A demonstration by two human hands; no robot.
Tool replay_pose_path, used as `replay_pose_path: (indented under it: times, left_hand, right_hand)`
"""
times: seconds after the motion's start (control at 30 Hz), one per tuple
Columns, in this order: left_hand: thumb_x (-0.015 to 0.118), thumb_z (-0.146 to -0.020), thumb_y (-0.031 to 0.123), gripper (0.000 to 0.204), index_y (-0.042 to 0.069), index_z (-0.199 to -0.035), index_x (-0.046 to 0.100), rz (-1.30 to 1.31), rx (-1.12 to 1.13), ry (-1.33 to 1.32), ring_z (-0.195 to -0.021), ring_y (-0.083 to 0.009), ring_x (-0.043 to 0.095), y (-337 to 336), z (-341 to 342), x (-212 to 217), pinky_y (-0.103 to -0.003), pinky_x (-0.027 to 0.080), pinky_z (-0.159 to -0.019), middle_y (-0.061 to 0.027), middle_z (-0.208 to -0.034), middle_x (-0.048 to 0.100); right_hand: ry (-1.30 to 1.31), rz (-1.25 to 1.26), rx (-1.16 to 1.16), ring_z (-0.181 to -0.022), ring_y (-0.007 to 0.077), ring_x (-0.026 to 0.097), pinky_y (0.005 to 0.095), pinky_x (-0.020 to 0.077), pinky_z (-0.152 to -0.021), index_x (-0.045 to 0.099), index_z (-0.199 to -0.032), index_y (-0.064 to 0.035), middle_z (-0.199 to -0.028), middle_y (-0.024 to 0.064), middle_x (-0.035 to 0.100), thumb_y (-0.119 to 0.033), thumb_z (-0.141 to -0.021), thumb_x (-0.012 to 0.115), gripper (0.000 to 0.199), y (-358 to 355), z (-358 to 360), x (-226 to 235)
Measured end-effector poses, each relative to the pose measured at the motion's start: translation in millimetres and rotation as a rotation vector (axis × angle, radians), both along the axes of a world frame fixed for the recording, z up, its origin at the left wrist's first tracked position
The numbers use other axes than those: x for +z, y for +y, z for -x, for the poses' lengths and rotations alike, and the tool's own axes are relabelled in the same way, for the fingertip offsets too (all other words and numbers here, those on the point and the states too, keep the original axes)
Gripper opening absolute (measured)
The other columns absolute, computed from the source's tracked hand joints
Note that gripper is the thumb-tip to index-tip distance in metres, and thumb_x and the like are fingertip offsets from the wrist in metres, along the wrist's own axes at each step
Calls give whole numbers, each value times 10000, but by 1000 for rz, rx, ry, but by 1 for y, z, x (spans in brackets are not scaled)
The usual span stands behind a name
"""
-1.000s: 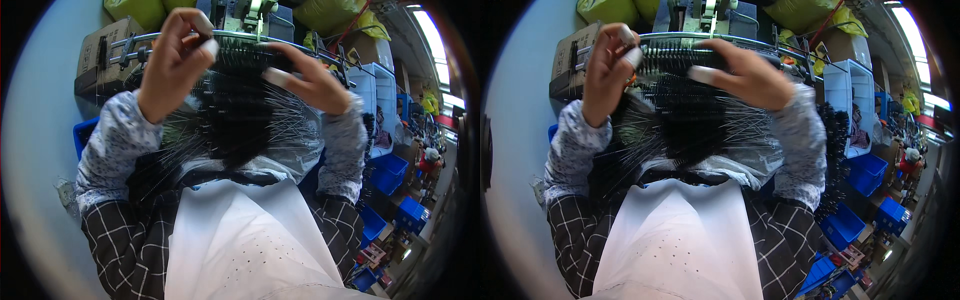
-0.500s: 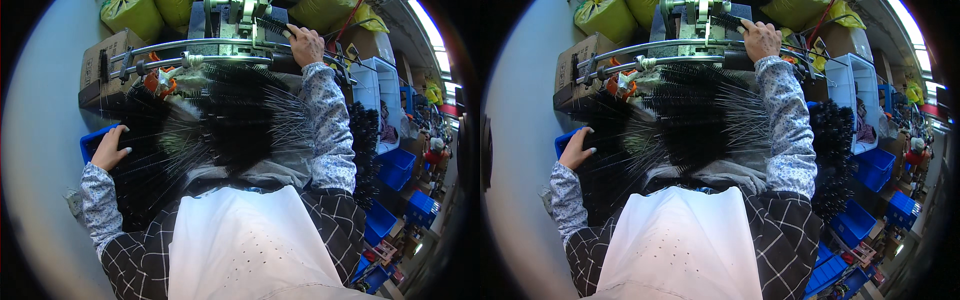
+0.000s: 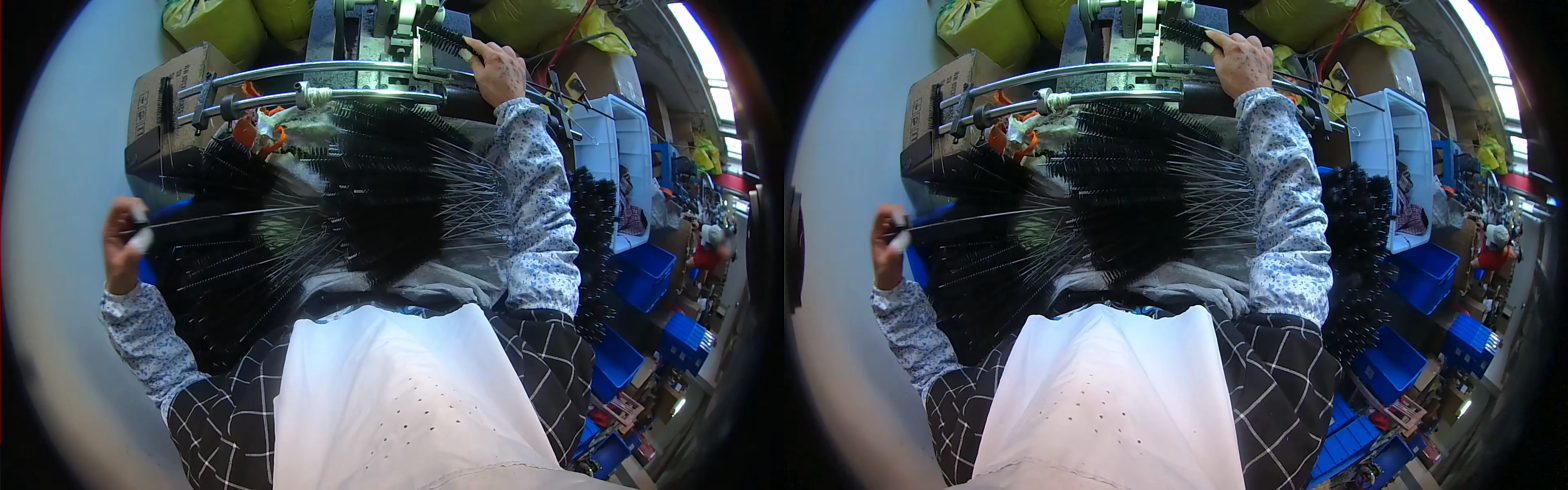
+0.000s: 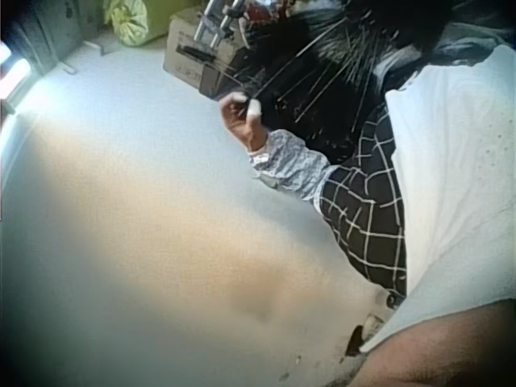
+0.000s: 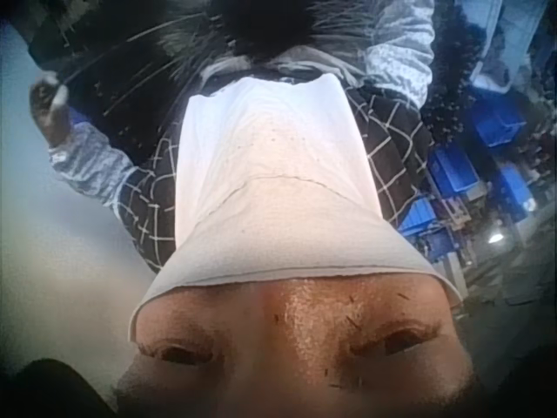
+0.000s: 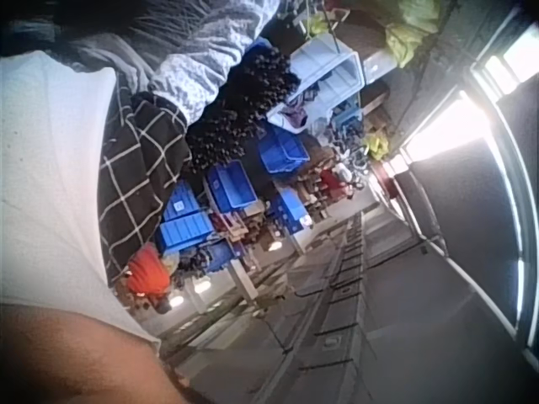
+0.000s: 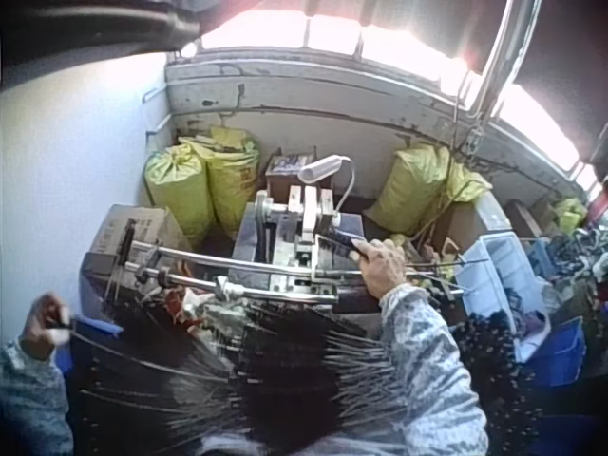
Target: Using a machine to spin bristles into wire cores to create industrial brushes, then organizing finished brushes into bins.
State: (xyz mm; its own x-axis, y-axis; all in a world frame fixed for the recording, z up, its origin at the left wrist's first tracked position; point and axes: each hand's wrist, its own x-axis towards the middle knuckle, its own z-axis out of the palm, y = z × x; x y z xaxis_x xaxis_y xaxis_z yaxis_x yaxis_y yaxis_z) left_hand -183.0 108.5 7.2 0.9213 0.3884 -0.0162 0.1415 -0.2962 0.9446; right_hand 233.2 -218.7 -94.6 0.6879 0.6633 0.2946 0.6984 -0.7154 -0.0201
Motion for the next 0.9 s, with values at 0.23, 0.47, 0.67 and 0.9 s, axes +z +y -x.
replay_pose_path:
  times: [0.23,0.47,0.67,0.9]
  left_hand:
    - [605,-714,288,477,17,-1038,385,368,54,-495,-1010,-258,441,59,38,24,-391,326,-912,-136,-1073,420]
    - [617,-705,290,582,-21,-1116,347,384,143,-673,-1050,-293,431,61,47,29,-407,320,-928,-180,-1145,416]
    - [590,-707,235,522,-40,-1098,380,618,78,-785,-1064,-317,418,75,49,40,-426,264,-953,-222,-1161,416]
    - [482,-717,131,367,-59,-1025,427,845,-142,-774,-1055,-336,405,57,28,69,-468,222,-944,-243,-1118,432]
  right_hand:
    - [-44,184,-11,-1043,177,407,479,273,-867,439,-1158,-275,-1039,-5,503,-283,-815,452,343,9,-34,-22]
    - [-67,137,-146,-1106,231,351,505,224,-867,326,-1242,-197,-1189,54,411,-396,-762,512,551,-20,-26,-9]
    - [205,-102,-341,-1046,235,441,461,281,-851,466,-1145,-142,-1100,62,500,-321,-777,491,410,-32,-23,-10]
    - [221,-125,-329,-982,233,495,471,303,-826,491,-1115,-143,-1060,49,518,-272,-764,500,373,-2,-5,-8]
